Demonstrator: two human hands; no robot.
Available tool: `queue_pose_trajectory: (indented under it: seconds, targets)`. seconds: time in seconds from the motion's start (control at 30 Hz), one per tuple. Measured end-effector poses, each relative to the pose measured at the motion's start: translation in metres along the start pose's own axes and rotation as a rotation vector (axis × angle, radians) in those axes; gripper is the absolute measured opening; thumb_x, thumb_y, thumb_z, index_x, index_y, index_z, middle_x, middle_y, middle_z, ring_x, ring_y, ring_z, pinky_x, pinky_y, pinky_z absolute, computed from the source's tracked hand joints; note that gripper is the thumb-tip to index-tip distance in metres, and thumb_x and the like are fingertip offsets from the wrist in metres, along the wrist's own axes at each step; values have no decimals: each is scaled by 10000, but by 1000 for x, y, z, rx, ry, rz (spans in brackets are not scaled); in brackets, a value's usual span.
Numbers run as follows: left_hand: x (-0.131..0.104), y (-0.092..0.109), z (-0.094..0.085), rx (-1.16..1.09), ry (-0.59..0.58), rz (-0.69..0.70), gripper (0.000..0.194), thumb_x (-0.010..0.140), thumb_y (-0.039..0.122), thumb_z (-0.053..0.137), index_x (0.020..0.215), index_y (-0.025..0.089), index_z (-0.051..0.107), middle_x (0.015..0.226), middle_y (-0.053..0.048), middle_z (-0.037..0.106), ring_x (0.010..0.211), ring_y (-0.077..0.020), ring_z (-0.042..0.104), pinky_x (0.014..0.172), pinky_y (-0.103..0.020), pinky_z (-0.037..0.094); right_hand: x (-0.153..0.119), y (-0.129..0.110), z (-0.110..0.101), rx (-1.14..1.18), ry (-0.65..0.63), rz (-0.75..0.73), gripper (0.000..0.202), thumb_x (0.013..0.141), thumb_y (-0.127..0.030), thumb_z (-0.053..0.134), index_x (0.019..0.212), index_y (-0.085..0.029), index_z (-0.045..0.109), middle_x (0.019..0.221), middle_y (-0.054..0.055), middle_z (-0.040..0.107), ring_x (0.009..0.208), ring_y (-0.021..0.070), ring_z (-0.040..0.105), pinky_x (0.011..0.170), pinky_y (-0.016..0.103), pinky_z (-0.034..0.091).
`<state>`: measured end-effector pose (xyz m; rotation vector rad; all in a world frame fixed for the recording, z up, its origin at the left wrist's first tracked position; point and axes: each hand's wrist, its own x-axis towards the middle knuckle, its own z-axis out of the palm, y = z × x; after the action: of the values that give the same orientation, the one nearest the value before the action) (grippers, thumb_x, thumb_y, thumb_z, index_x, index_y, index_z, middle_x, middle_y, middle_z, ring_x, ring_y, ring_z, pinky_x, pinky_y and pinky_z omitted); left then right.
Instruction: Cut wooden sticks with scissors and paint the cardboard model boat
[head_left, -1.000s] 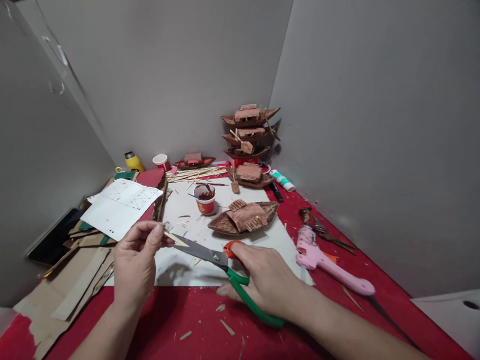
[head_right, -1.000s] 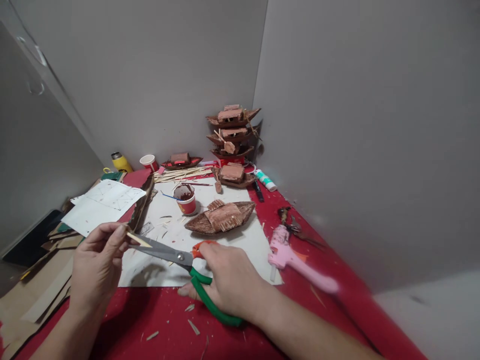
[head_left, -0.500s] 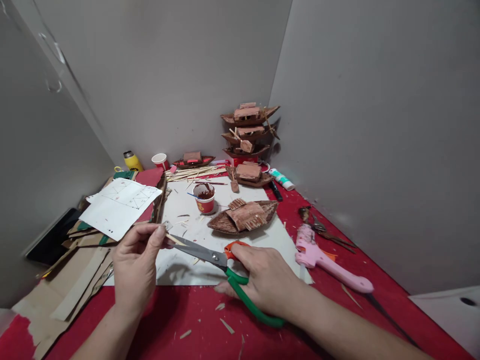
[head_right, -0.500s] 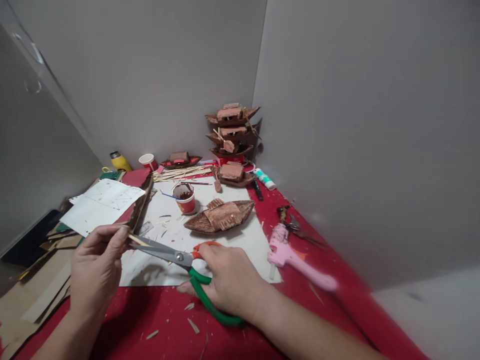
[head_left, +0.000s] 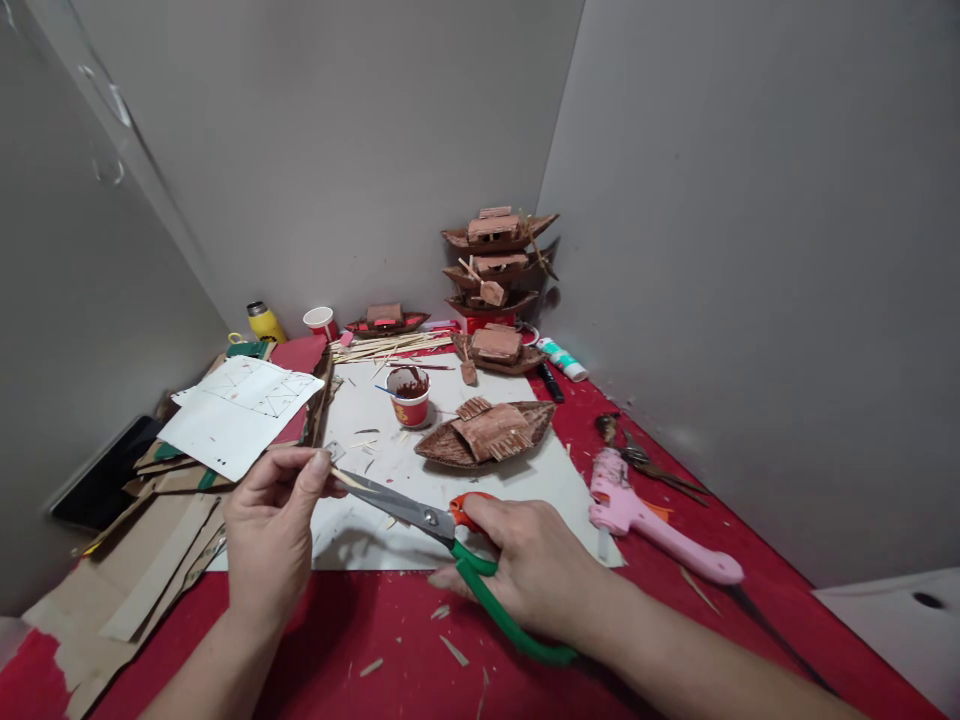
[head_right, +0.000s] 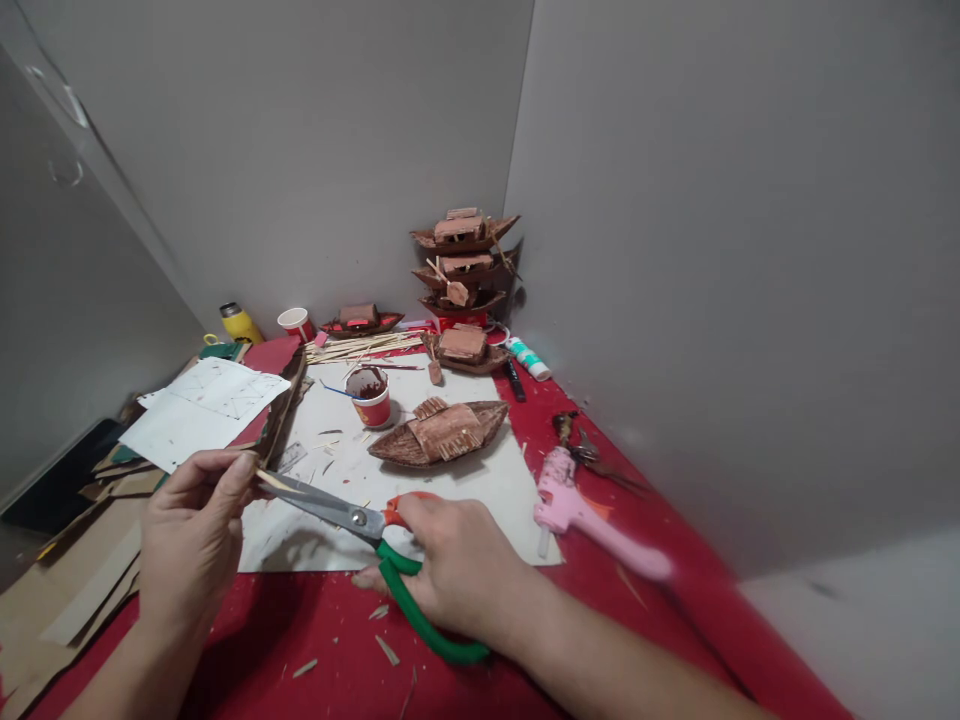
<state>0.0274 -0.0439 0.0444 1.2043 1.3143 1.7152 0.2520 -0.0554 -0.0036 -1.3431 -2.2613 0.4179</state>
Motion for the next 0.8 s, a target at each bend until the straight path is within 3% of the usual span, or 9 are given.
queue_pose_trajectory:
  seconds: [0.53,0.8]
  targets:
    - [3,-7,3,-56,-50,-35,135,748,291,737,764,180,662,639,32,628,571,-95,580,587,-211,489,2,2,-1,-49,-54,26,377,804,-585,562,756,-217,496,633,13,603,553,173,536,518,253,253]
    - [0,-9,3,-46,-34,-21,130,758,291,730,748,189,650,647,32,633,579,-99,575,601,-217,495,0,1,3,87,-57,26,404,790,-597,586,681,-222,480,536,-33,520,472,123,419,497,233,234]
